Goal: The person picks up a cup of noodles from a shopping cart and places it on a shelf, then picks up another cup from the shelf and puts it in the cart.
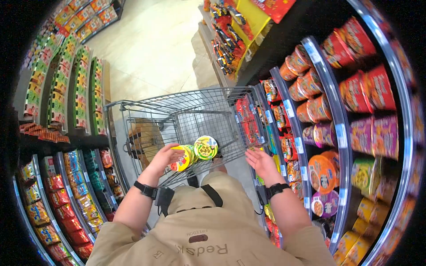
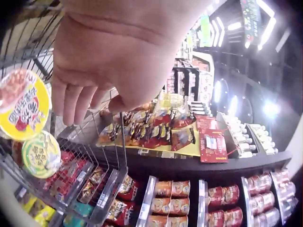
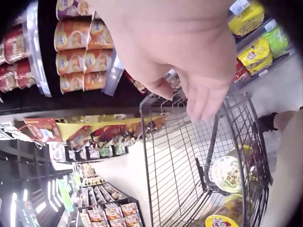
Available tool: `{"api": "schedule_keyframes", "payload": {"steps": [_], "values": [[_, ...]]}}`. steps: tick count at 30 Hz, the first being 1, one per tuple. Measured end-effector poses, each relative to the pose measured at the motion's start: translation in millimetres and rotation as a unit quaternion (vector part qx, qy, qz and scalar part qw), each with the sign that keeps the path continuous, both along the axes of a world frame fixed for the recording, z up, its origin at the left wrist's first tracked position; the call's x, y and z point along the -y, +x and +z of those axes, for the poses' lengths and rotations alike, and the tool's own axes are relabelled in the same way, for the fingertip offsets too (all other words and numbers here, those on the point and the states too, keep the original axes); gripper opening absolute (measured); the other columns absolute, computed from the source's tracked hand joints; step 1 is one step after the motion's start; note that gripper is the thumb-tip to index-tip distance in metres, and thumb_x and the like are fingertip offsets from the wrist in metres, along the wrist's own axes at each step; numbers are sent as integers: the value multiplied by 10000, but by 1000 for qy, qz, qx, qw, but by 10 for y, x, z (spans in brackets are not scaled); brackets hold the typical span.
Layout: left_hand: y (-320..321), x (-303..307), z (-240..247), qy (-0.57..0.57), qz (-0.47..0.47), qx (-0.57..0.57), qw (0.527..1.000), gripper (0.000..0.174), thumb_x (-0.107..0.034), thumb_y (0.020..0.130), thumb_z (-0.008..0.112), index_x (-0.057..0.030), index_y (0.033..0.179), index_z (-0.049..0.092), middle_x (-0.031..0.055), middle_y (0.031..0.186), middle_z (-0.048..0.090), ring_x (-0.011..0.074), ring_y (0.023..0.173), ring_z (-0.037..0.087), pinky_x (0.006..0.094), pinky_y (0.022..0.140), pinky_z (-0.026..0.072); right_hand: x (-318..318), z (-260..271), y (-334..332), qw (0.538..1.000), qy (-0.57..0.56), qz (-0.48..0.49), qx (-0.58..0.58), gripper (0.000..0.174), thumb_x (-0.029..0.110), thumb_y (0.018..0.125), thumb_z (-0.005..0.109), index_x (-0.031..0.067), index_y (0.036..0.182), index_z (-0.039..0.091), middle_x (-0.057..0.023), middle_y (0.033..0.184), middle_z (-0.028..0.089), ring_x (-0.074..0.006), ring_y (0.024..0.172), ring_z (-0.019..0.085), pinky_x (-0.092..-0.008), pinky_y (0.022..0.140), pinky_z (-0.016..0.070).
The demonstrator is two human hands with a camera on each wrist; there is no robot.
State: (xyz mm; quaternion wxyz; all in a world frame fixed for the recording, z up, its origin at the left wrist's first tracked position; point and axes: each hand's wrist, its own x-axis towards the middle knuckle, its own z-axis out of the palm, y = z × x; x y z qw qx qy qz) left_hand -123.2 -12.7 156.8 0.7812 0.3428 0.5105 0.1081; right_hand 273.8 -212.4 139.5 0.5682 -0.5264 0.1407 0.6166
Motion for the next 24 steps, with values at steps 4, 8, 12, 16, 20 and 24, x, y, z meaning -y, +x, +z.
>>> {"api": "schedule_keyframes", "payload": {"steps": [4,8,12,16,20,24], "values": [[-656,70,-182,214,-128,-118,961,400,-171,1014,592,-13,1381,577,133,1217,717,196,1071,687,343,926,542,675,340,-243,998,25,-20,55,341,164,1012,627,26,1318,564,-220,1389,613,-329,1305,604,-459,1109,499],[-1063,237,-68,112,-99,-28,988,364,-182,1020,594,-27,1348,603,93,1148,731,157,990,690,295,830,535,1422,404,-532,996,24,-59,68,281,203,1036,612,29,1257,620,-197,1319,663,-302,1276,629,-456,1108,498],[-1224,250,169,73,-98,-70,990,336,-183,1029,560,-41,1330,605,118,1177,720,186,971,700,292,786,551,2018,423,-770,988,-35,-134,68,325,198,1066,554,47,1352,530,-228,1371,623,-345,1297,611,-482,1112,486],[-1216,151,128,123,-53,-77,988,351,-151,991,501,-51,1311,606,131,1184,723,213,940,716,334,794,569,2292,685,-924,980,-40,-163,111,332,154,1064,517,50,1378,491,-237,1377,613,-359,1308,601,-488,1092,496],[-922,92,212,157,-90,-77,980,365,-167,993,505,-42,1321,603,115,1132,731,198,902,701,319,793,551,2440,754,-890,974,-24,-191,116,337,123,1050,516,50,1378,498,-234,1378,614,-354,1300,610,-475,1068,511],[-442,110,363,189,-159,-65,967,362,-153,1014,514,-23,1346,578,129,1141,722,212,987,710,331,816,551,2515,897,-769,968,14,-191,162,324,120,1042,537,43,1357,536,-208,1330,649,-337,1248,649,-453,1045,520]]}}
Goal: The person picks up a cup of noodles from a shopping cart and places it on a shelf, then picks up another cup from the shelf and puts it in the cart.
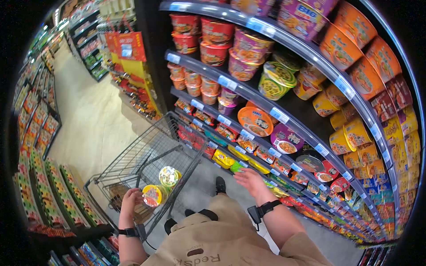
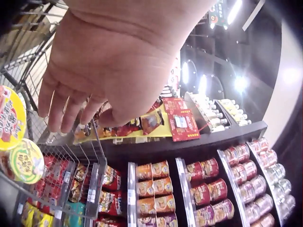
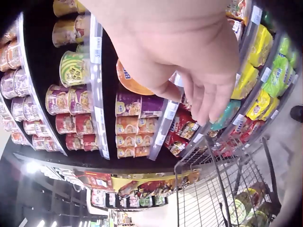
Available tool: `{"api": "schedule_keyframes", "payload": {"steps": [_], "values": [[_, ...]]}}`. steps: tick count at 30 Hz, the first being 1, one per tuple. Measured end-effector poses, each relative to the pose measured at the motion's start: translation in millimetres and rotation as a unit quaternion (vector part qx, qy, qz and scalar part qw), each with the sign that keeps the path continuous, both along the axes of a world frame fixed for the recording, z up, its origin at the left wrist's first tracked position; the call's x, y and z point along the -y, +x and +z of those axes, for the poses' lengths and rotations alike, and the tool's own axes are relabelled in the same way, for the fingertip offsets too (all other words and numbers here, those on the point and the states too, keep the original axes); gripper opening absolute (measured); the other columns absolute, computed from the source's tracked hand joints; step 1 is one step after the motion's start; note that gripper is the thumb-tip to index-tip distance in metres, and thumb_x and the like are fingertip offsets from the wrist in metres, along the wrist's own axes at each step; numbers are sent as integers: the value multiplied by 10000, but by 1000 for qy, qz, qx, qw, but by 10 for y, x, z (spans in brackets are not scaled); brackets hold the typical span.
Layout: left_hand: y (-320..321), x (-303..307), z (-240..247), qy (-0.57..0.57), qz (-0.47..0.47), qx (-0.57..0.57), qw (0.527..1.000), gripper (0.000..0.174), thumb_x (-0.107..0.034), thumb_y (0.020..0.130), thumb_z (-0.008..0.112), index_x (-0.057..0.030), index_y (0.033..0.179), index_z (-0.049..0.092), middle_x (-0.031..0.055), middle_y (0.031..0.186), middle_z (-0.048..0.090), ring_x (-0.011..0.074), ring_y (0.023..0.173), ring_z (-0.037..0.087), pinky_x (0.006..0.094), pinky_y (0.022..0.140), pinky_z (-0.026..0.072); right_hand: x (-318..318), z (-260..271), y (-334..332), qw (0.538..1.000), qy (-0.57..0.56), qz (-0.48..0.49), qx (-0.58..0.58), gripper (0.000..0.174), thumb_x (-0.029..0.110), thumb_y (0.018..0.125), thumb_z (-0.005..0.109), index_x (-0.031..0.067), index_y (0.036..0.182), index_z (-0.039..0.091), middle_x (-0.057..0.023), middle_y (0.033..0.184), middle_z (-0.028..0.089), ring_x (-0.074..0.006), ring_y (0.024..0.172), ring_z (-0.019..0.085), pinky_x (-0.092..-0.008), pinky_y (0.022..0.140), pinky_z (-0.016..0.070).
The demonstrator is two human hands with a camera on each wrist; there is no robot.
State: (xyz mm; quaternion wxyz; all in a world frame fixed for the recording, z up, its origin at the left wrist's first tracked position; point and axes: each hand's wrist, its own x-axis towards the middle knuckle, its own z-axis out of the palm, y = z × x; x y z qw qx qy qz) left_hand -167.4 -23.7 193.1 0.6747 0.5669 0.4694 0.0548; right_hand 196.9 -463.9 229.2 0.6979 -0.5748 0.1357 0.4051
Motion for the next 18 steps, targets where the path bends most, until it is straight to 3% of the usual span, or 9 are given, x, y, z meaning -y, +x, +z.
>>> {"api": "schedule_keyframes", "payload": {"steps": [8,10,14,16,18], "values": [[1732,218,614,61,-125,45,989,349,-136,1021,515,-20,1344,585,145,1218,714,223,1013,698,352,894,542,216,611,555,994,-13,27,109,284,102,1055,534,37,1326,585,-139,1256,693,-271,1195,676,-397,1004,544],[2283,383,853,52,-137,74,987,342,-123,1019,525,-21,1341,584,134,1223,712,219,1041,693,355,923,527,315,818,771,973,15,50,224,273,81,1061,530,34,1322,596,-122,1253,694,-243,1176,675,-381,1008,545],[3375,718,1280,102,-202,143,963,350,-149,1031,552,-12,1350,594,104,1232,711,203,1113,671,338,944,518,415,1460,1241,946,66,44,316,262,22,1060,524,13,1316,577,-120,1251,682,-209,1165,666,-373,1031,537],[3866,1048,1684,123,-231,223,939,365,-98,1027,564,6,1376,577,108,1273,692,210,1187,643,354,1020,494,467,1733,1466,939,70,37,336,274,-18,1050,513,3,1318,565,-125,1275,668,-202,1183,659,-374,1049,528],[4432,1342,1953,150,-264,267,915,385,-64,1023,558,11,1400,563,118,1330,661,219,1248,613,364,1075,466,482,2046,1802,903,101,3,418,284,-45,1043,501,-2,1316,564,-126,1305,653,-199,1222,642,-373,1069,513]]}}
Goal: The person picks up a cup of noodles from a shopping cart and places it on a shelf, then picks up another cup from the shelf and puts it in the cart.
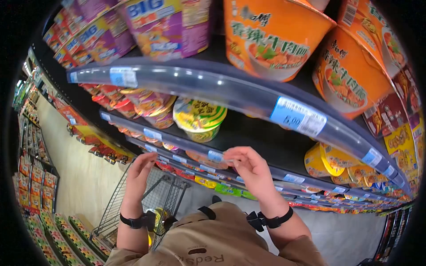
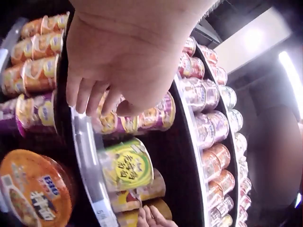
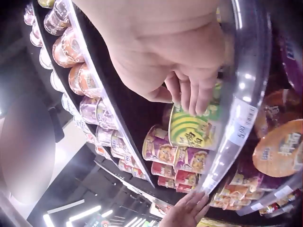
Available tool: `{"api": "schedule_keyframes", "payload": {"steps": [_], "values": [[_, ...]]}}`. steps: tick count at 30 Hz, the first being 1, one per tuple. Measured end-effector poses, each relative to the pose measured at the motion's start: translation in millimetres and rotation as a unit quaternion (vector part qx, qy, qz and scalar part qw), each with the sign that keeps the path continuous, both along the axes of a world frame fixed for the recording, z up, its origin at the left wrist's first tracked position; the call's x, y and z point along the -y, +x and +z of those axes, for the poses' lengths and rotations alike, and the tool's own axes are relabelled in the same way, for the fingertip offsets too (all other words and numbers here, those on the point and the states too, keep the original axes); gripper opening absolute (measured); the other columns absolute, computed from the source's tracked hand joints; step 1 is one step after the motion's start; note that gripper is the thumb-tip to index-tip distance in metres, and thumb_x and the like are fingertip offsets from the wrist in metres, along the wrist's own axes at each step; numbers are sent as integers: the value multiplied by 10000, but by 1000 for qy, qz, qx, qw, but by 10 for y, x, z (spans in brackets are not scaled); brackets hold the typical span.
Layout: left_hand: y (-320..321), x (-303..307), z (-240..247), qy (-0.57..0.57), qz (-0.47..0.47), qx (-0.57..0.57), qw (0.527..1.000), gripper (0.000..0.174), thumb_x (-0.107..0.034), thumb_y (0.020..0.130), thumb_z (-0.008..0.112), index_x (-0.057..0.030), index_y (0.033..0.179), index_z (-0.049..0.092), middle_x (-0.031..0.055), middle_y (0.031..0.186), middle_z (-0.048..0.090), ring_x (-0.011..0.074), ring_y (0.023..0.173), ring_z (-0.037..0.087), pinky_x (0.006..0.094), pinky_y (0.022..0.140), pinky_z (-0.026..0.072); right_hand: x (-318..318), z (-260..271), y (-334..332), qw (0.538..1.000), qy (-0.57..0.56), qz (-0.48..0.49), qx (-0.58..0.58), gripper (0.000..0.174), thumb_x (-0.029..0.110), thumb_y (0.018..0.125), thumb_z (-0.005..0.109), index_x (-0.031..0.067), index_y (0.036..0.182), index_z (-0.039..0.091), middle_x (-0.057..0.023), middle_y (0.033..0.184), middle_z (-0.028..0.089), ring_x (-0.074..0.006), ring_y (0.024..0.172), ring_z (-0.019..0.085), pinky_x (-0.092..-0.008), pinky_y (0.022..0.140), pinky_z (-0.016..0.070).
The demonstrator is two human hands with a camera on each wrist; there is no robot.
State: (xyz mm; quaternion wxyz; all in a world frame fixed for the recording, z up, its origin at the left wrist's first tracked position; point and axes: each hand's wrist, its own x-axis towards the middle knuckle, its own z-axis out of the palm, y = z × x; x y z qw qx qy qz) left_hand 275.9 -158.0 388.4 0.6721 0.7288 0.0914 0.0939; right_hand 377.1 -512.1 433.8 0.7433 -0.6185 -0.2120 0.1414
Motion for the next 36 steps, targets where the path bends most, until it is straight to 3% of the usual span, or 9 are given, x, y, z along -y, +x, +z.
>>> {"api": "schedule_keyframes", "payload": {"steps": [6,14,20,23,26,28,29,32,36], "values": [[743,542,407,71,-71,124,987,518,12,979,621,19,1485,506,174,1527,513,246,1422,494,387,1213,358,-134,40,552,999,-32,-5,37,556,-57,999,573,-18,1536,436,-152,1551,497,-263,1481,441,-413,1217,378],[1124,800,719,212,-107,71,969,668,-45,896,775,43,1463,431,175,1402,584,263,1320,552,374,1128,416,-112,-104,775,966,-187,21,177,350,71,998,645,-11,1337,614,-91,1278,650,-181,1148,580,-341,1025,456],[1150,783,541,173,-107,39,978,857,-56,812,861,31,1493,349,155,1349,573,245,1295,549,387,1126,425,-37,41,643,985,-140,62,82,393,45,973,621,-2,1363,608,-85,1259,644,-172,1150,572,-339,1007,461],[1043,892,568,201,-40,130,970,948,-93,776,896,40,1509,310,159,1391,525,260,1311,534,408,1137,414,135,89,644,964,-233,99,79,526,-53,936,545,2,1459,532,-119,1420,585,-209,1330,530,-354,1121,412],[920,918,554,77,-32,133,988,1018,-131,748,917,44,1522,279,170,1436,476,269,1341,510,416,1149,400,196,38,653,974,-159,135,83,749,-162,843,417,15,1571,396,-152,1600,443,-290,1529,375,-427,1240,307],[791,863,556,118,-18,129,984,1028,-168,737,925,49,1517,290,163,1428,514,259,1338,528,415,1145,406,142,241,637,973,-75,190,111,906,-210,752,338,14,1628,274,-187,1689,306,-358,1601,215,-508,1287,212],[713,835,552,97,-28,112,989,1037,-189,735,926,46,1522,292,162,1426,534,254,1333,540,415,1141,413,39,296,562,975,65,210,26,932,-196,736,341,8,1640,241,-208,1696,280,-364,1598,224,-535,1281,219],[495,715,527,104,-61,100,988,1077,-247,721,937,36,1538,295,155,1416,585,241,1311,573,417,1137,425,-41,623,450,958,85,274,3,894,-175,780,373,1,1644,222,-219,1708,241,-371,1597,217,-542,1277,233],[221,762,612,-38,-19,187,981,1292,-286,700,957,19,1621,103,188,1552,438,285,1420,481,449,1199,368,-190,610,285,949,69,309,12,855,-159,852,402,26,1657,184,-197,1710,252,-332,1591,250,-492,1272,257]]}}
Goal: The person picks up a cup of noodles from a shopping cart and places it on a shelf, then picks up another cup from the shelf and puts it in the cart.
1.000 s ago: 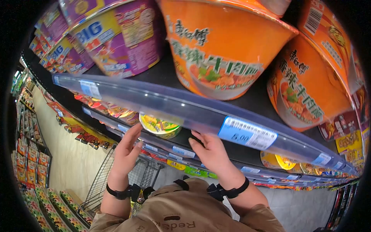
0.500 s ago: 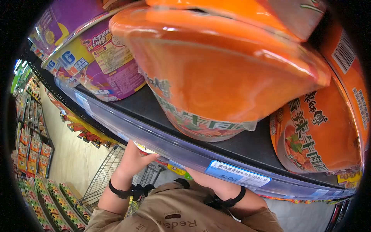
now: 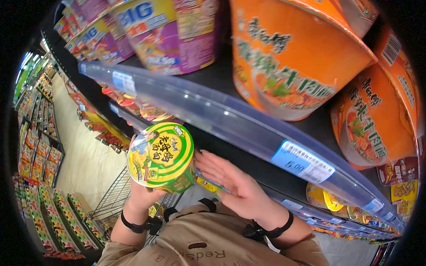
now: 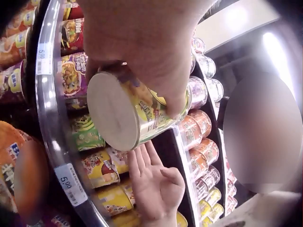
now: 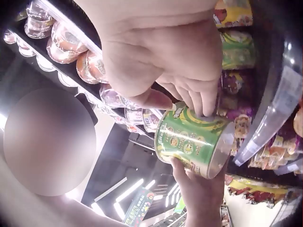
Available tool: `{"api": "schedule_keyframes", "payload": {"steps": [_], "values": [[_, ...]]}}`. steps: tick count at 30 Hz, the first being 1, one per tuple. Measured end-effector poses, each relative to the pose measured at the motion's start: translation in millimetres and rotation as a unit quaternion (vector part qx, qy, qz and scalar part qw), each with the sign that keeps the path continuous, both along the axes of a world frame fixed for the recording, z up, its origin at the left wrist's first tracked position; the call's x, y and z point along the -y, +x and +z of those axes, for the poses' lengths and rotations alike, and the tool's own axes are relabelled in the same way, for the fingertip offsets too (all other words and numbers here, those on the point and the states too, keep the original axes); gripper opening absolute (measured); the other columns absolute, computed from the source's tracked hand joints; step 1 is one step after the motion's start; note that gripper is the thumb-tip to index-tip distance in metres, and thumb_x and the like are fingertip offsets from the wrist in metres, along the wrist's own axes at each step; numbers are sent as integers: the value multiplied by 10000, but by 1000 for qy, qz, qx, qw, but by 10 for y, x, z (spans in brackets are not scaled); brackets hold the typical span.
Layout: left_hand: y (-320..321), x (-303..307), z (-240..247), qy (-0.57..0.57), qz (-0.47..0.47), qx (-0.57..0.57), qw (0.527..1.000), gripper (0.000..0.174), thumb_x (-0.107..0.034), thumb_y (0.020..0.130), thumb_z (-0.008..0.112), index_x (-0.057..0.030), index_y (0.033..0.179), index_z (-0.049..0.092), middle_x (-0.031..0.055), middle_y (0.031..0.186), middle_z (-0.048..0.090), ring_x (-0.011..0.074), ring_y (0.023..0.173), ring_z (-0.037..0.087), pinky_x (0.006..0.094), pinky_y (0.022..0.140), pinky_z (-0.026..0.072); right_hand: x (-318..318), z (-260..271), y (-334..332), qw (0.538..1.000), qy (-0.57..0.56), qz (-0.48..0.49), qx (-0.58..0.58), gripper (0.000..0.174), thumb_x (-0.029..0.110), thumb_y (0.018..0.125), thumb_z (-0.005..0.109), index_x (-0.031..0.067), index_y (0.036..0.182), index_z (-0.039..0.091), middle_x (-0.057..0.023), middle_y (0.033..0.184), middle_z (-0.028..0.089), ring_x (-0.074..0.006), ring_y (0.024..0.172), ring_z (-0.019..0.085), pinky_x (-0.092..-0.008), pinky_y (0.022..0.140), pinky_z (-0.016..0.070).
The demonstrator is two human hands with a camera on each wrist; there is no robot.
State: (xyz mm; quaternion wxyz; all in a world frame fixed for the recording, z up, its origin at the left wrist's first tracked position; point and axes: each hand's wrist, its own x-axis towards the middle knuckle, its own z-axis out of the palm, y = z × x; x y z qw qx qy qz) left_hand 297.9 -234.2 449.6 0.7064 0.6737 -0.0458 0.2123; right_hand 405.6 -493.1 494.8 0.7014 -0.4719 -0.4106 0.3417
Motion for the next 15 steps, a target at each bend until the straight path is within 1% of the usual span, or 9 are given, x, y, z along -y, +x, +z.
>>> {"api": "schedule_keyframes", "payload": {"steps": [2,3,6,7,10,11,12,14,15], "values": [[-223,15,-5,-4,34,-8,999,1399,-296,694,964,-9,1639,-26,197,1609,337,309,1471,425,472,1223,337,-148,-87,-113,993,35,0,-112,843,-155,862,411,30,1655,194,-184,1724,213,-331,1595,237,-506,1274,257],[-320,-29,-51,34,48,3,998,1422,-260,710,957,-28,1636,-97,196,1624,306,314,1484,413,487,1237,320,-231,-137,-177,990,48,8,-135,808,-136,898,451,34,1651,210,-164,1719,228,-324,1601,217,-505,1275,257],[-649,-68,-64,62,95,10,994,1406,-197,733,943,-40,1632,-126,201,1624,306,317,1482,416,486,1238,316,-499,-194,-424,983,44,9,-181,770,-104,934,497,37,1643,232,-145,1706,258,-318,1602,208,-511,1274,256],[-787,-114,-71,97,107,14,989,1411,-140,741,930,-45,1623,-168,208,1618,317,320,1481,417,489,1240,312,-610,-228,-501,982,46,14,-182,741,-27,957,567,38,1629,264,-131,1695,276,-301,1589,246,-498,1260,277],[-1308,-279,-231,99,123,-25,987,1429,-145,729,940,-45,1623,-170,212,1606,335,323,1481,418,492,1243,306,-938,-279,-751,977,24,38,-209,745,39,954,605,43,1623,278,-122,1696,273,-282,1564,295,-480,1249,288],[-1452,-306,-281,86,139,-30,986,1435,-158,727,945,-12,1615,-172,220,1596,347,327,1474,425,484,1242,300,-1056,-273,-885,974,16,41,-221,768,95,940,639,40,1617,282,-118,1686,288,-266,1559,292,-458,1247,279],[-1632,-354,-291,82,153,-39,984,1435,-158,727,945,-12,1615,-172,220,1596,347,327,1474,425,484,1242,300,-1172,-285,-1015,972,8,55,-228,768,95,940,639,40,1617,282,-118,1686,288,-266,1559,292,-458,1247,279],[-1995,-458,-298,179,212,-99,956,1424,-164,729,944,29,1606,-162,227,1590,356,330,1464,436,465,1236,306,-1406,-328,-1285,965,0,81,-248,784,83,918,633,27,1614,278,-123,1673,305,-259,1571,262,-446,1258,253],[-2142,-472,-271,173,239,-110,949,1416,-161,729,943,59,1598,-154,242,1573,374,331,1453,447,450,1227,315,-1522,-334,-1440,965,-8,84,-248,800,70,892,618,15,1612,276,-127,1662,316,-254,1575,248,-438,1268,227]]}}
